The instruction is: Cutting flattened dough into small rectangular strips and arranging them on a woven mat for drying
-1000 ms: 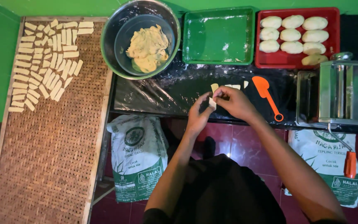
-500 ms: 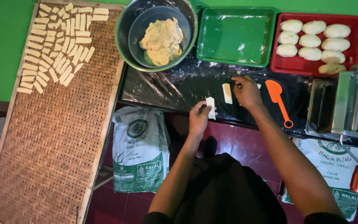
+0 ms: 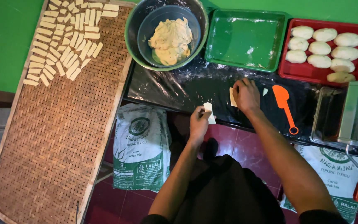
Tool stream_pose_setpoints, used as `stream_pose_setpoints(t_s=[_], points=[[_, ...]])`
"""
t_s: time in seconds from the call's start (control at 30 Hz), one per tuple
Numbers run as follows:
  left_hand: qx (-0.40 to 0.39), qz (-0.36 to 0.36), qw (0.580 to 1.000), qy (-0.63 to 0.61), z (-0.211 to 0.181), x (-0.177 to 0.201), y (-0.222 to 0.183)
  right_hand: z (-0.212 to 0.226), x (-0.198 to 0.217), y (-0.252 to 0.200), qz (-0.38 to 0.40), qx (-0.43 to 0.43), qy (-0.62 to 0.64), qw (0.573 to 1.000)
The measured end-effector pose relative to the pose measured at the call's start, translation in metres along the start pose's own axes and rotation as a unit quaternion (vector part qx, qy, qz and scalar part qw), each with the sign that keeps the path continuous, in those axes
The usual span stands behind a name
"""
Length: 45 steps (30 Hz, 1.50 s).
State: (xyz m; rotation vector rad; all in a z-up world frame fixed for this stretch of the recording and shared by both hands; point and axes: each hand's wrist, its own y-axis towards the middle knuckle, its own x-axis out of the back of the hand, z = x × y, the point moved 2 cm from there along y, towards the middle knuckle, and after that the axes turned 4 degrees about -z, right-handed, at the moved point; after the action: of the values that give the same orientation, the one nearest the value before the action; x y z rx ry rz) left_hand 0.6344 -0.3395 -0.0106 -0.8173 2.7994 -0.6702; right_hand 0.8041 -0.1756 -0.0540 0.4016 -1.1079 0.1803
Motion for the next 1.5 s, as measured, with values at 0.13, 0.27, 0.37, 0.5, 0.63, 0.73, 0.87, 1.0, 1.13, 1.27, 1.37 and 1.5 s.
stream_pose_setpoints(t_s=[0.13,0.27,0.37,0.5,0.63,0.73,0.87,1.0,1.13,1.27,1.37,1.5], points=[[0.018,-0.022,0.999,0.017,0.023,0.008,0.023,0.004,0.011,0.004,0.023,0.004,0.025,0.999],[0.044,-0.031,0.997,-0.052,0.008,0.004,0.021,0.001,0.015,0.008,0.182,-0.144,0.085,0.969],[0.064,-0.033,0.992,-0.100,-0.024,0.002,0.010,0.015,0.027,0.013,0.181,-0.178,0.185,0.950],[0.050,-0.024,0.993,-0.107,-0.018,0.002,0.027,0.059,0.049,0.033,0.131,-0.158,0.370,0.906],[0.032,-0.017,0.996,-0.081,-0.023,0.017,0.035,0.118,0.072,0.055,0.110,-0.119,0.403,0.901],[0.016,-0.032,0.994,-0.105,-0.030,0.031,0.052,0.159,0.069,0.070,0.117,-0.082,0.401,0.905],[0.034,-0.023,0.963,-0.265,-0.046,0.061,0.079,0.206,0.044,0.089,0.142,-0.065,0.446,0.881],[0.022,-0.018,0.933,-0.358,-0.055,0.108,0.108,0.253,0.011,0.106,0.154,-0.064,0.477,0.863],[0.003,-0.059,0.925,-0.375,-0.057,0.155,0.143,0.302,-0.009,0.127,0.173,-0.046,0.481,0.859],[-0.008,-0.141,0.929,-0.341,-0.056,0.206,0.178,0.338,-0.052,0.141,0.185,-0.051,0.470,0.862],[-0.004,-0.205,0.941,-0.268,-0.055,0.247,0.192,0.366,-0.082,0.147,0.192,-0.054,0.440,0.875],[-0.060,-0.264,0.951,-0.149,-0.045,0.301,0.203,0.405,-0.112,0.151,0.194,-0.044,0.341,0.919]])
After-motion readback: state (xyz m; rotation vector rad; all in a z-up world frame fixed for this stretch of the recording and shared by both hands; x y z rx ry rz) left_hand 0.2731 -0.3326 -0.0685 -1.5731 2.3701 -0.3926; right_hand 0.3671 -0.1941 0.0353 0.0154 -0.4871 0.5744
